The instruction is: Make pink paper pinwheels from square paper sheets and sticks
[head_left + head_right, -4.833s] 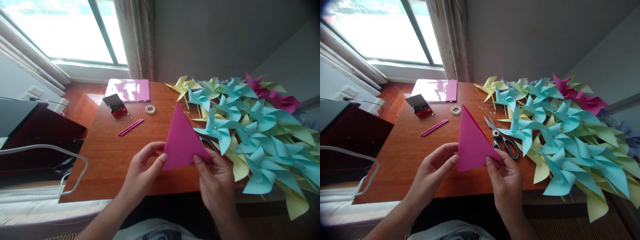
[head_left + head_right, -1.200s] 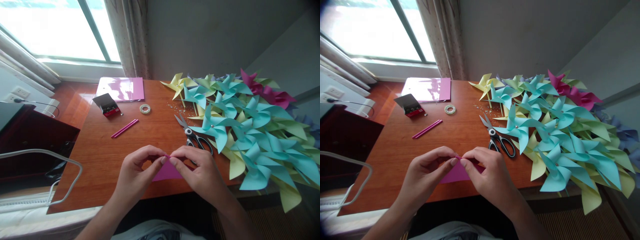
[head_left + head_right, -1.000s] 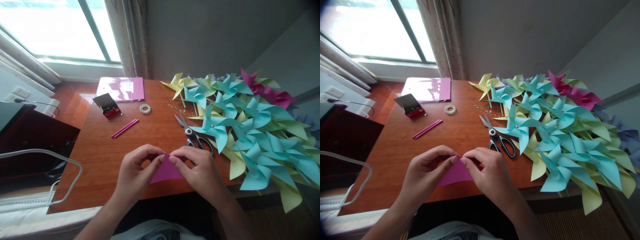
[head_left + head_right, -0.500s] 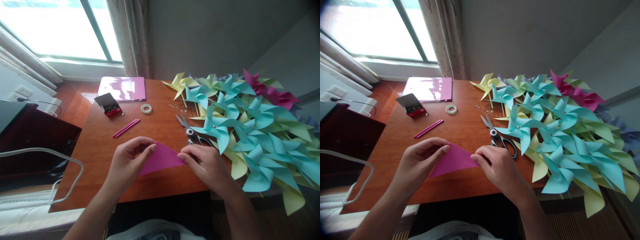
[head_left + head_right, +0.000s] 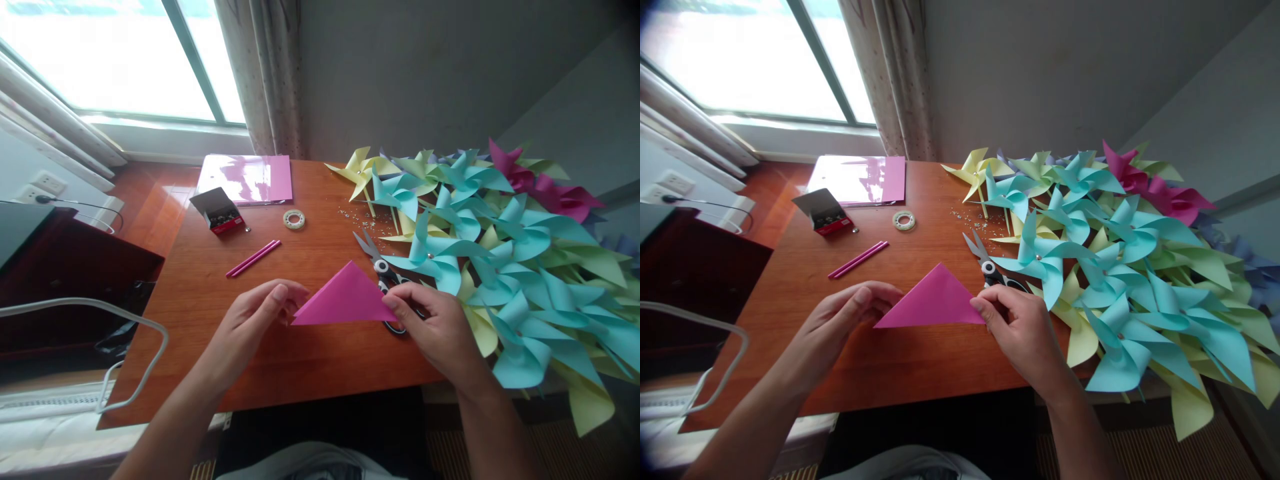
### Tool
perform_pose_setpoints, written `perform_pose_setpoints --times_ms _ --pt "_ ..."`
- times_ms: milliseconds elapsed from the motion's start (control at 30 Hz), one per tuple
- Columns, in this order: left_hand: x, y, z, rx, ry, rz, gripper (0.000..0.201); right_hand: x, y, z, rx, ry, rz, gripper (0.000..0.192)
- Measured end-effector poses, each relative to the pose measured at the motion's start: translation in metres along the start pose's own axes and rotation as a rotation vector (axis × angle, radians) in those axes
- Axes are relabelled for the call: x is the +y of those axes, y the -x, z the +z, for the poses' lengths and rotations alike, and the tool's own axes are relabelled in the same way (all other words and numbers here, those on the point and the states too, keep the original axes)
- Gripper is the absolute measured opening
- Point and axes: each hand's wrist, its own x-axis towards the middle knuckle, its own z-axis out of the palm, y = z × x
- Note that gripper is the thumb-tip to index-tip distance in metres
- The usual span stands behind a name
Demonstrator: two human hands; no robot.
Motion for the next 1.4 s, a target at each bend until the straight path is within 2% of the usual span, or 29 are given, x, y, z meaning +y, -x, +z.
perform_pose_setpoints --times_ms 67,133,233,300,400,467,500,567,600,667,733,867,933,1000,1067,1167,1267,1400 --pt "-0.003 0.0 0.002 -0.05 0.034 0.001 0.043 0.001 0.0 0.004 0.0 -0.025 0.029 0.027" --pt "-0.003 -0.002 0.004 -0.071 0.019 -0.002 0.038 0.002 0.0 0.009 0.006 -0.023 0.042 0.028" --pt "0.001 -0.008 0.008 -0.036 -0.082 -0.004 0.022 0.002 -0.002 0.011 0.004 -0.007 0.038 0.027" --pt "0.003 -0.013 0.008 -0.018 -0.151 0.014 0.02 0.001 -0.003 0.009 -0.018 -0.02 0.038 0.025" --pt "0.007 -0.021 0.005 0.013 -0.236 0.041 0.018 0.002 -0.008 0.003 -0.161 -0.082 0.054 0.025" --pt "0.01 -0.026 0.004 0.095 -0.21 0.038 0.015 0.003 -0.012 0.001 -0.243 -0.132 0.084 0.025" --pt "0.011 -0.029 0.005 0.157 -0.147 0.025 0.014 0.004 -0.014 0.002 -0.237 -0.16 0.105 0.026" --pt "0.014 -0.035 0.011 0.275 0.066 -0.021 0.019 0.004 -0.017 0.007 -0.12 -0.213 0.146 0.025" --pt "0.015 -0.037 0.015 0.276 0.188 -0.061 0.025 0.003 -0.019 0.012 -0.051 -0.234 0.165 0.025" --pt "0.016 -0.042 0.027 0.172 0.332 -0.141 0.031 -0.002 -0.021 0.022 0.047 -0.236 0.155 0.022" --pt "0.017 -0.046 0.039 0.109 0.329 -0.212 0.029 -0.009 -0.023 0.033 0.105 -0.209 0.123 0.021" --pt "0.021 -0.056 0.056 0.137 0.326 -0.23 0.027 -0.014 -0.023 0.042 0.139 -0.184 0.09 0.02" --pt "0.023 -0.063 0.058 0.137 0.305 -0.205 0.024 -0.008 -0.02 0.041 0.154 -0.099 0.05 0.017" --pt "0.024 -0.069 0.055 0.125 0.254 -0.183 0.022 0.003 -0.011 0.037 0.2 0.082 -0.007 0.014" --pt "0.022 -0.074 0.052 0.109 0.193 -0.162 0.021 0.015 0.001 0.035 0.288 0.319 -0.007 0.015" --pt "0.016 -0.079 0.046 0.099 0.133 -0.128 0.022 0.026 0.021 0.033 0.318 0.538 -0.005 0.022" --pt "0.011 -0.079 0.044 0.119 0.098 -0.099 0.022 0.03 0.033 0.035 0.311 0.639 0.027 0.03" --pt "0.009 -0.076 0.043 0.098 0.096 -0.066 0.021 0.036 0.031 0.038 0.305 0.714 0.069 0.041"
